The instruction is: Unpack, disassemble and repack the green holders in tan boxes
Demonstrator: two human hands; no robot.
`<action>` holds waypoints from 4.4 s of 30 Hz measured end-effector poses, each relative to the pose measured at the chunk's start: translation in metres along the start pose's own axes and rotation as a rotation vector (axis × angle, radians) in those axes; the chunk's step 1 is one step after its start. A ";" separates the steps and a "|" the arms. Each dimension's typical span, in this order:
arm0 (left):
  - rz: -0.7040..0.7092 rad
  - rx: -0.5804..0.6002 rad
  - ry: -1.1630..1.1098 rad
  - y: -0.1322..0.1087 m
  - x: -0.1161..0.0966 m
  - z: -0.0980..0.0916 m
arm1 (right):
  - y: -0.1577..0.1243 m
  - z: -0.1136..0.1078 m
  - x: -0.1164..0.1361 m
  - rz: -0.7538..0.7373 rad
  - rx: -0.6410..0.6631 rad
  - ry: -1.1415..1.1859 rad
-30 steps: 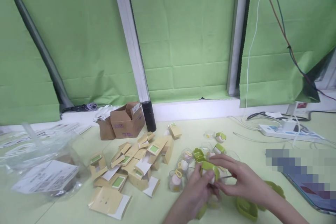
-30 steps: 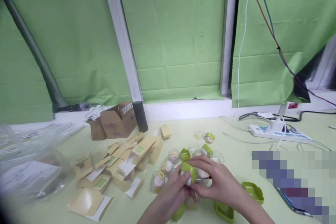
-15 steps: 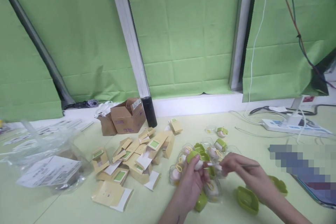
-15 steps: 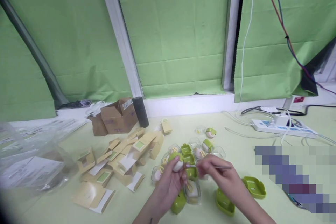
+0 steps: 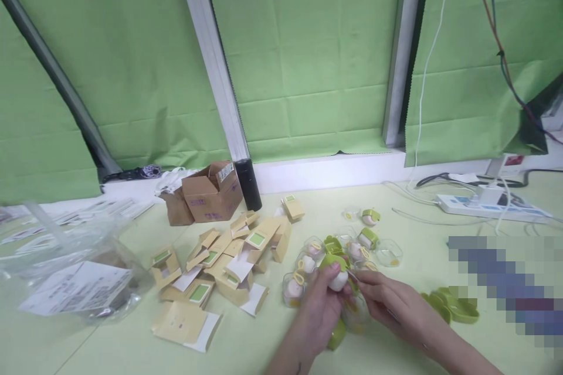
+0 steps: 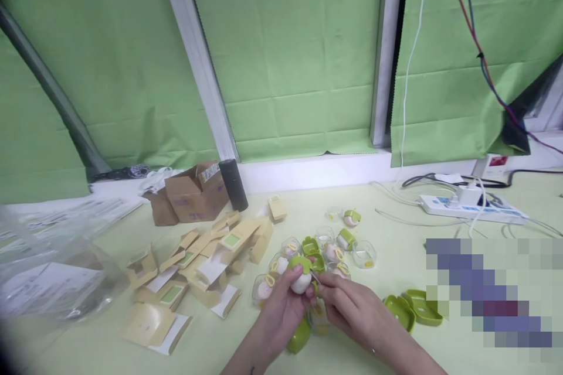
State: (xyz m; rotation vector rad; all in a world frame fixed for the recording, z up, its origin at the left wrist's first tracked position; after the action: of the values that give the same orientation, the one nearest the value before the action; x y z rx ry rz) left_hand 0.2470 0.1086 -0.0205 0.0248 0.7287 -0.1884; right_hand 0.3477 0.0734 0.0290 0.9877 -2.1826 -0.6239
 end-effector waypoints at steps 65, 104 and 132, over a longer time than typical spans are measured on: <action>0.133 0.125 0.488 0.022 0.000 0.030 | 0.024 -0.025 -0.058 0.688 -0.010 0.518; 0.176 0.474 1.503 0.146 0.036 0.081 | -0.054 -0.087 -0.161 0.880 0.156 -0.294; -0.005 0.004 -0.103 0.001 -0.010 0.014 | 0.034 -0.021 0.010 0.258 0.047 0.555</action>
State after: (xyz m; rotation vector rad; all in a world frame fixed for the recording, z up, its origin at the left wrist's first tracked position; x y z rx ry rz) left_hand 0.2493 0.1098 -0.0034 0.0175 0.6256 -0.1942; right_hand 0.3421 0.0828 0.0688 0.7692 -1.7870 -0.1490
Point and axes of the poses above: each hand's wrist, its own y-axis towards the middle knuckle, its own z-axis out of the palm, x = y × z, the point moved 8 cm from there along y, towards the middle knuckle, and after that the axes turned 6 degrees about z, right-handed, at the moved point
